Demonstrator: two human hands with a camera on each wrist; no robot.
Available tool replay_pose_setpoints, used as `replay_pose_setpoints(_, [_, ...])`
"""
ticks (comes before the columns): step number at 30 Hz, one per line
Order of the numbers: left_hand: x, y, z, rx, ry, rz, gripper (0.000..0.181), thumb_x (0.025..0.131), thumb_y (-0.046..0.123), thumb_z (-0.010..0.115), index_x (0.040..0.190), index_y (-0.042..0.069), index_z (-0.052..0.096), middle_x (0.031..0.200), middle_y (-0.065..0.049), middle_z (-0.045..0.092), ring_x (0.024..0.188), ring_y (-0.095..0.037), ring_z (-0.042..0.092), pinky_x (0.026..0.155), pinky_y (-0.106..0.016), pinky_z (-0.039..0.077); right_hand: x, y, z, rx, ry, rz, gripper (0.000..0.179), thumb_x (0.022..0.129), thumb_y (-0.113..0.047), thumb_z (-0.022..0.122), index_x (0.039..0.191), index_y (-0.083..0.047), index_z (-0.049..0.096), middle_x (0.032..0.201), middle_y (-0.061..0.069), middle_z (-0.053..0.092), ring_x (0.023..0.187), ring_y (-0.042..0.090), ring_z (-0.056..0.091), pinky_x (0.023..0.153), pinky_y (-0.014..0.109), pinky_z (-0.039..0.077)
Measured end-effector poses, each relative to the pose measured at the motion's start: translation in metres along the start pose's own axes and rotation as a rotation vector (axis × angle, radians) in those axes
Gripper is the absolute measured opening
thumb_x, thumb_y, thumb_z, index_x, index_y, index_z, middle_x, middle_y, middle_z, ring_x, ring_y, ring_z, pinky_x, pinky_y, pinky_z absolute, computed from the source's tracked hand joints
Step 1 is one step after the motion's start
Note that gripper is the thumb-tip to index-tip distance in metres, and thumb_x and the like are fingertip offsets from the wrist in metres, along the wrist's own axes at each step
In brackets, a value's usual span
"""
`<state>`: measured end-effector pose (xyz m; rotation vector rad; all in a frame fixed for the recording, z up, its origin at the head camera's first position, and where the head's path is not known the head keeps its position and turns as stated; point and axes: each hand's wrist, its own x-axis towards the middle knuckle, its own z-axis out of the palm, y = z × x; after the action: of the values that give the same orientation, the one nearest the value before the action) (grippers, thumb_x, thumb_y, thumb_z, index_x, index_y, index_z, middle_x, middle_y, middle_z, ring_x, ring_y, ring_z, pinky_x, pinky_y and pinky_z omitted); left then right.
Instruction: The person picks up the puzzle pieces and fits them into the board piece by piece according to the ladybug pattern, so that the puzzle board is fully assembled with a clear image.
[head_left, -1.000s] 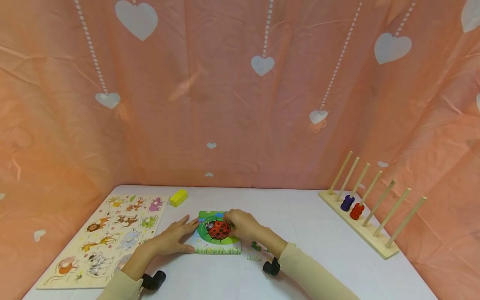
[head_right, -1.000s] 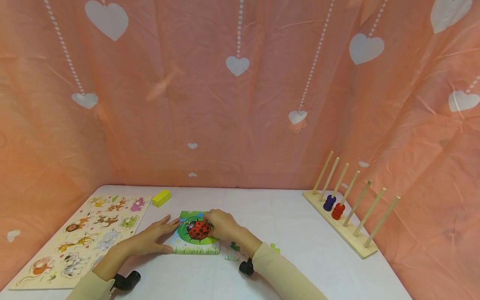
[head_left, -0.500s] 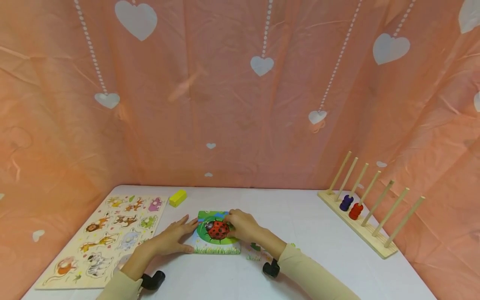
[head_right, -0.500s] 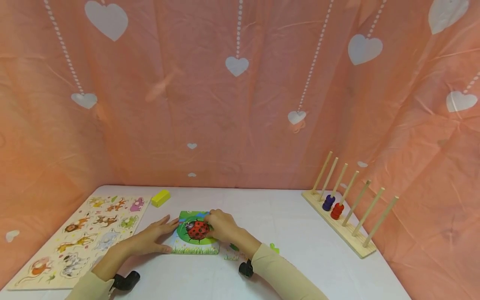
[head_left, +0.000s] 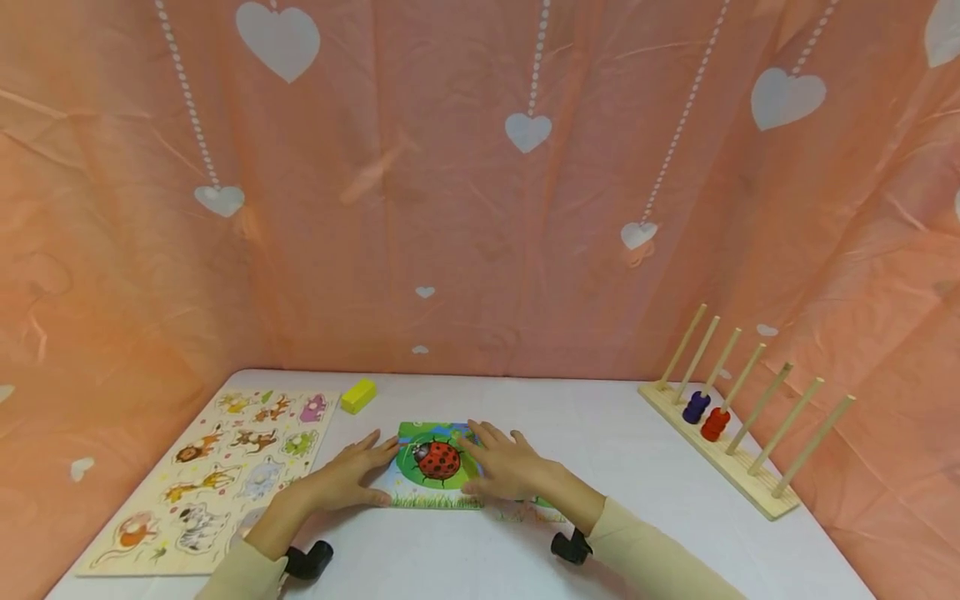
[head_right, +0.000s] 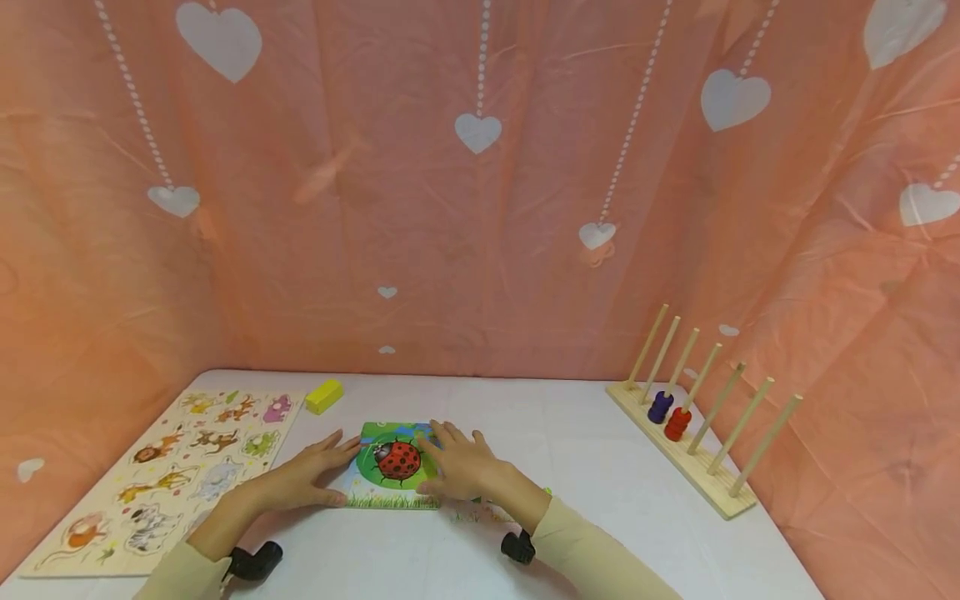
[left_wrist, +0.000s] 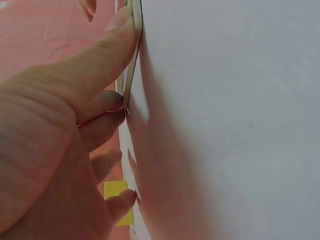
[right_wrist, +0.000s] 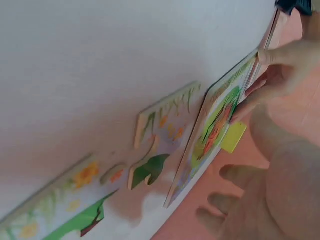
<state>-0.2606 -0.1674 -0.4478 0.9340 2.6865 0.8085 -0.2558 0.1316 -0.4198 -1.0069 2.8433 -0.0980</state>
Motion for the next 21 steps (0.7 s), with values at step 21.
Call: replay_pose_setpoints(21, [0.0,-0.001,-0.001,-0.012,-0.009,-0.001,0.083,0.084,0.038,0.077,0.145,-0.008,0.044,0.156,-0.026,0.032,0.144,-0.056,0.013,0.11,-0.074,0.012,-0.012,-0.022,0.01,0.019,-0.172,-0.022,0.086,0.094,-0.064,0.053,0.158,-0.012,0.029,0.166,0.001,0.017,0.152,0.023,0.016,0.118,0.061,0.018])
